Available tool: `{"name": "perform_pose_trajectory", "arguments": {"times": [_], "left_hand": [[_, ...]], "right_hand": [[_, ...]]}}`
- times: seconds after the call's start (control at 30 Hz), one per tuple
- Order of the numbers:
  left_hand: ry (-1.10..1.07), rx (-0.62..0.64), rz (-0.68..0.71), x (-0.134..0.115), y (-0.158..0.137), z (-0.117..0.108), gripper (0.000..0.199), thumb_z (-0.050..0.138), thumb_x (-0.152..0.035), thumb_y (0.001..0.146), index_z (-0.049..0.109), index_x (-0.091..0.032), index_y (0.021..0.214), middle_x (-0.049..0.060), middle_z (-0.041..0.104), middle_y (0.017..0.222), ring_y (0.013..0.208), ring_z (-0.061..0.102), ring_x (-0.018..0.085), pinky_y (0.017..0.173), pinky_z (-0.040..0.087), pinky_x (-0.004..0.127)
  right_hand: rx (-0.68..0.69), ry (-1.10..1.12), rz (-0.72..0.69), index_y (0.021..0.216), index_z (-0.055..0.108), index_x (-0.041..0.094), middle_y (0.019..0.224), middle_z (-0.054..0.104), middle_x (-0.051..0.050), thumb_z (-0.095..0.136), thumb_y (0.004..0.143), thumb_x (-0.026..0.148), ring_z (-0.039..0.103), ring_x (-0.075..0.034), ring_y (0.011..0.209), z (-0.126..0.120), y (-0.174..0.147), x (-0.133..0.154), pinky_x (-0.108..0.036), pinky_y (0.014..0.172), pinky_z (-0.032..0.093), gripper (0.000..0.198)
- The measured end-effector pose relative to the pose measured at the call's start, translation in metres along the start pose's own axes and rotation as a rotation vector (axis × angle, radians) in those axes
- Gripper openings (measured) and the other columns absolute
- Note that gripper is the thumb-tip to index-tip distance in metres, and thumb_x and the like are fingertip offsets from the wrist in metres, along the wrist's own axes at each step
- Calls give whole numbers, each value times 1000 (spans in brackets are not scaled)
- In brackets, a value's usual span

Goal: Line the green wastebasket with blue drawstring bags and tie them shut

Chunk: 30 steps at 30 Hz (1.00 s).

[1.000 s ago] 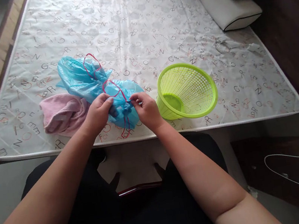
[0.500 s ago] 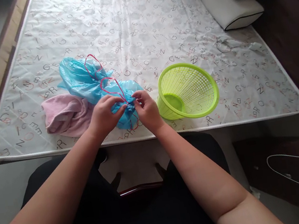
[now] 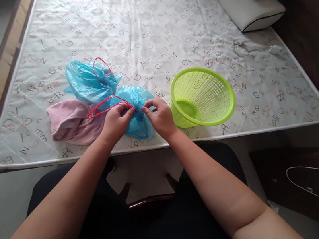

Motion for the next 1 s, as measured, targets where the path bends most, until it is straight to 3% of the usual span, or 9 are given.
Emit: {"name": "perform_pose_trajectory", "arguments": {"times": [0.3,0.53,0.73,0.87,1.0], "left_hand": [[-56,-15,-62,12,-1,4,41,76,-60,86,73,-20,90,5,76,88,83,68,22,78,56,33],[-97,54,-25,15,-2,13,42,81,-58,83,81,-21,102,8,81,103,95,74,25,89,60,36],[9,64,-23,13,-2,13,39,80,-59,85,83,-22,97,6,81,93,85,73,23,80,59,32],[85,73,46,-1,-2,13,32,77,-52,89,83,-20,94,7,82,92,86,73,23,86,58,33],[143,48,59,-4,-4,9,27,74,-45,91,82,-20,98,7,82,96,89,73,23,89,58,33]], "right_hand": [[123,36,-14,102,77,27,109,76,-7,75,98,48,67,-26,109,19,-2,-4,-43,96,57,22],[73,90,58,96,73,24,98,74,-5,70,98,43,68,-22,93,15,-1,-12,-40,91,57,19],[56,133,141,91,66,24,95,71,-3,66,95,41,65,-19,86,15,-1,-18,-37,88,57,18],[79,170,210,92,66,24,93,71,-1,65,94,39,64,-18,83,18,-1,-28,-35,85,57,16],[11,73,149,92,66,23,94,70,-2,64,97,36,64,-17,82,4,0,-20,-34,84,56,14]]}}
Point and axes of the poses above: each hand's wrist, its own y-axis towards the middle knuckle, its own z-axis out of the palm, x = y × z, the point moved 10 cm from there along y, towards the middle knuckle
